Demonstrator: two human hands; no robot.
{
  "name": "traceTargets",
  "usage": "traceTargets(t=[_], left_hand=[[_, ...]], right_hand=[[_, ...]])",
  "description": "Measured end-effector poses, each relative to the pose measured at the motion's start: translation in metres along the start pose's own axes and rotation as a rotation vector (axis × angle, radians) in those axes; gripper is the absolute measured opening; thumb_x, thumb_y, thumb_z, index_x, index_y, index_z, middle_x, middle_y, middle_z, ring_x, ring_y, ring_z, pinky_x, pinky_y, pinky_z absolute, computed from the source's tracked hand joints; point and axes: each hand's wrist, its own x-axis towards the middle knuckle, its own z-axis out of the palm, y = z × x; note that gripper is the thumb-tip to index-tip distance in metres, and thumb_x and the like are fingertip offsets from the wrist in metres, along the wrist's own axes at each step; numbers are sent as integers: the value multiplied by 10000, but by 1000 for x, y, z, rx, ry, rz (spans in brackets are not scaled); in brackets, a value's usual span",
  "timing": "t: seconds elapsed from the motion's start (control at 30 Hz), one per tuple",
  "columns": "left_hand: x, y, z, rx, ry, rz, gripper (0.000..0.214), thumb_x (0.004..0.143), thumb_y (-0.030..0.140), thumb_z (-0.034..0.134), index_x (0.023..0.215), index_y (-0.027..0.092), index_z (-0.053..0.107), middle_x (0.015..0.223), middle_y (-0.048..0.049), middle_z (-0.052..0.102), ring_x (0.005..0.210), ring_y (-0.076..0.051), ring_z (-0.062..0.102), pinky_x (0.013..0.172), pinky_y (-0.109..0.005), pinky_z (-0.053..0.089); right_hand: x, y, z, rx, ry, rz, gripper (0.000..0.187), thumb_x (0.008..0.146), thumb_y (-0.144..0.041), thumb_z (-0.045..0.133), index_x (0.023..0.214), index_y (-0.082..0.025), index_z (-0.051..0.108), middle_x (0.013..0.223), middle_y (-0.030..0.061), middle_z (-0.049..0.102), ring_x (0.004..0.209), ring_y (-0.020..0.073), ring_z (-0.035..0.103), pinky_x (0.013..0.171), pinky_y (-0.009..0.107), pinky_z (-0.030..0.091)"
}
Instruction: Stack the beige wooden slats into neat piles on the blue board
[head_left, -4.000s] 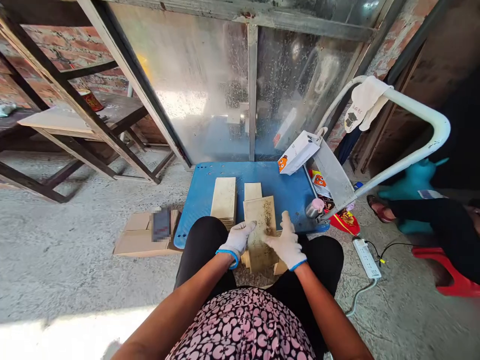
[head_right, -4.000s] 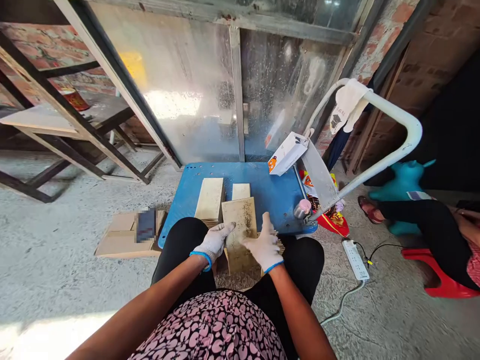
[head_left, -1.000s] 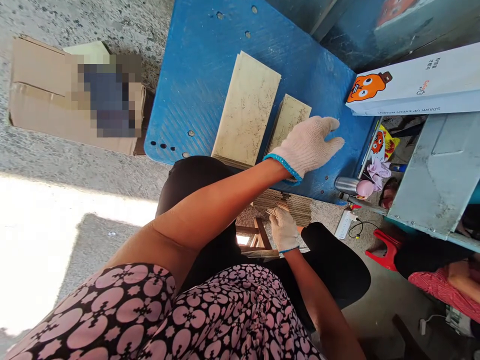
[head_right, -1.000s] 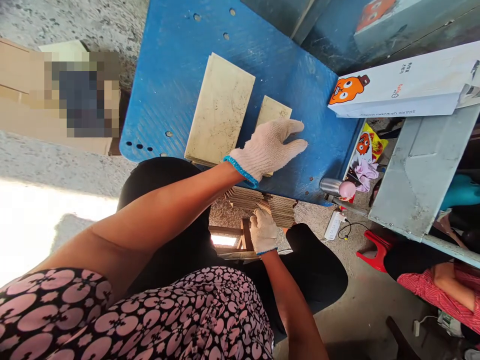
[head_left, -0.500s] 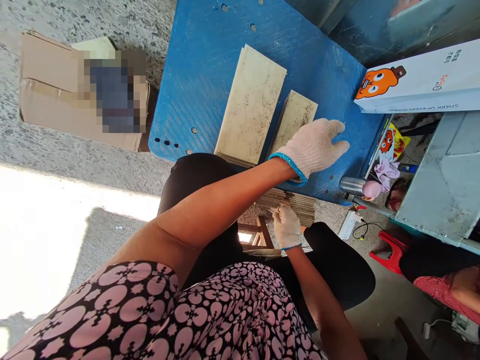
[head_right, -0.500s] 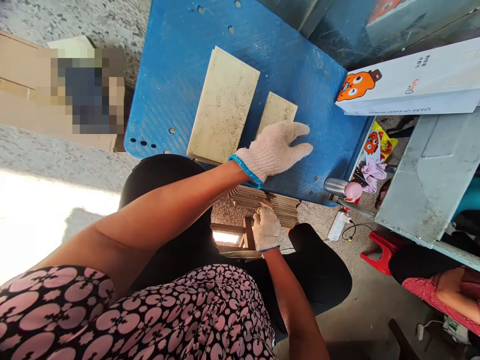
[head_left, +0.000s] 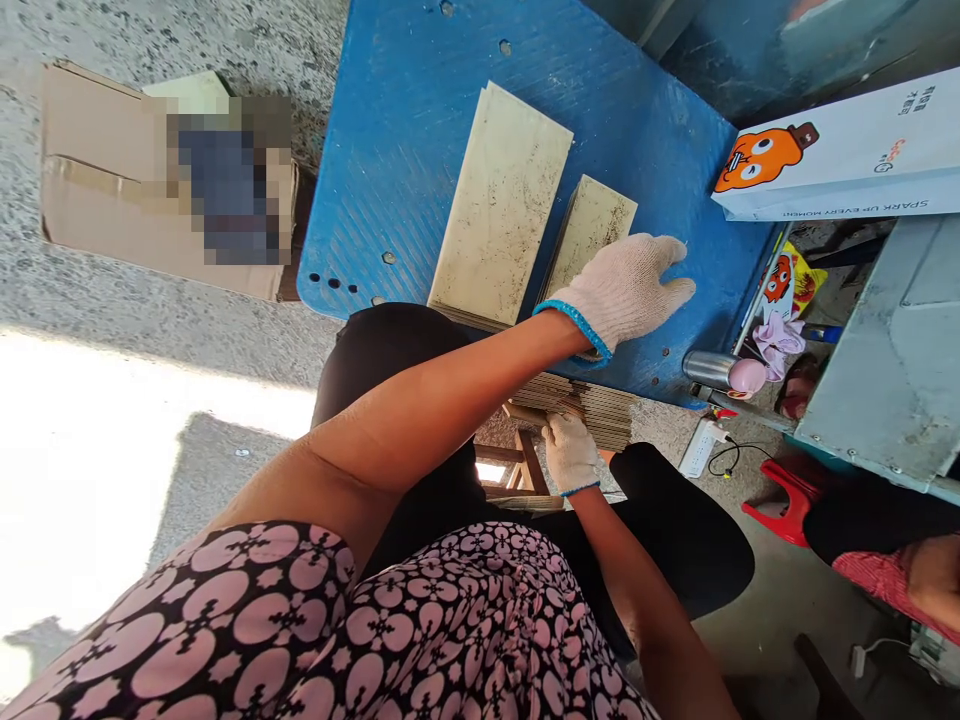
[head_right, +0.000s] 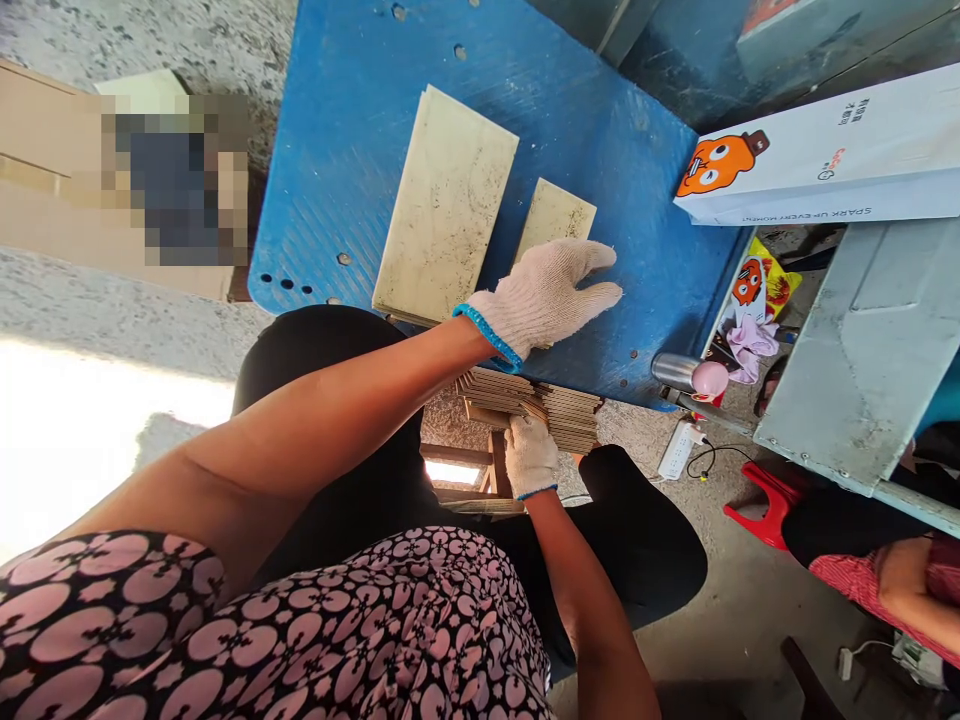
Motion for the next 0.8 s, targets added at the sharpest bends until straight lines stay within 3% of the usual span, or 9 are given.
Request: traceTargets(t=[0.23, 0.37, 0.5, 0.67, 0.8], left_hand=[[-1, -2, -3, 42, -48, -29, 436, 929, 357, 526, 1326, 210, 629, 1261, -63, 681, 1174, -210, 627, 1046, -348, 459], [-4, -2, -9, 113, -167, -13, 439, 921, 337, 526, 1314, 180, 637, 1267, -91, 674, 1205, -241, 605, 1049, -363, 446], [-11, -3, -14, 233, -437, -10, 400, 845, 349, 626, 1194, 174, 712, 1193, -120, 703, 1168, -304, 616, 1012, -402, 458], [-21, -13, -5, 178, -880, -41, 369, 520, 280, 861, 880, 236, 792, 960, -65, 751, 1043, -321, 643, 932, -375, 476], [-24, -28, 9, 130, -1044, 29, 299, 437, 263, 878, 714, 227, 772, 751, -36, 715, 834, -281, 646, 802, -355, 484]], right_hand=[[6, 3, -1, 5, -50, -95, 189, 971, -219, 506, 1044, -240, 679, 1045, 60, 718, 1000, 205, 649, 743, 276, 444], [0, 5, -16, 87, -38, -164, 203, 960, -177, 502, 1036, -223, 685, 1059, 66, 724, 1045, 203, 644, 816, 274, 456], [-14, 22, -53, 220, -21, -108, 211, 925, -188, 532, 1021, -223, 717, 1001, 66, 734, 954, 222, 664, 813, 307, 472], [-29, 65, -112, 575, -42, -25, 284, 844, -257, 585, 1073, -241, 751, 1007, 56, 754, 948, 250, 670, 838, 373, 503], [-42, 98, -158, 903, 60, 15, 266, 753, -413, 747, 940, -227, 781, 978, 50, 761, 919, 238, 672, 844, 364, 524]])
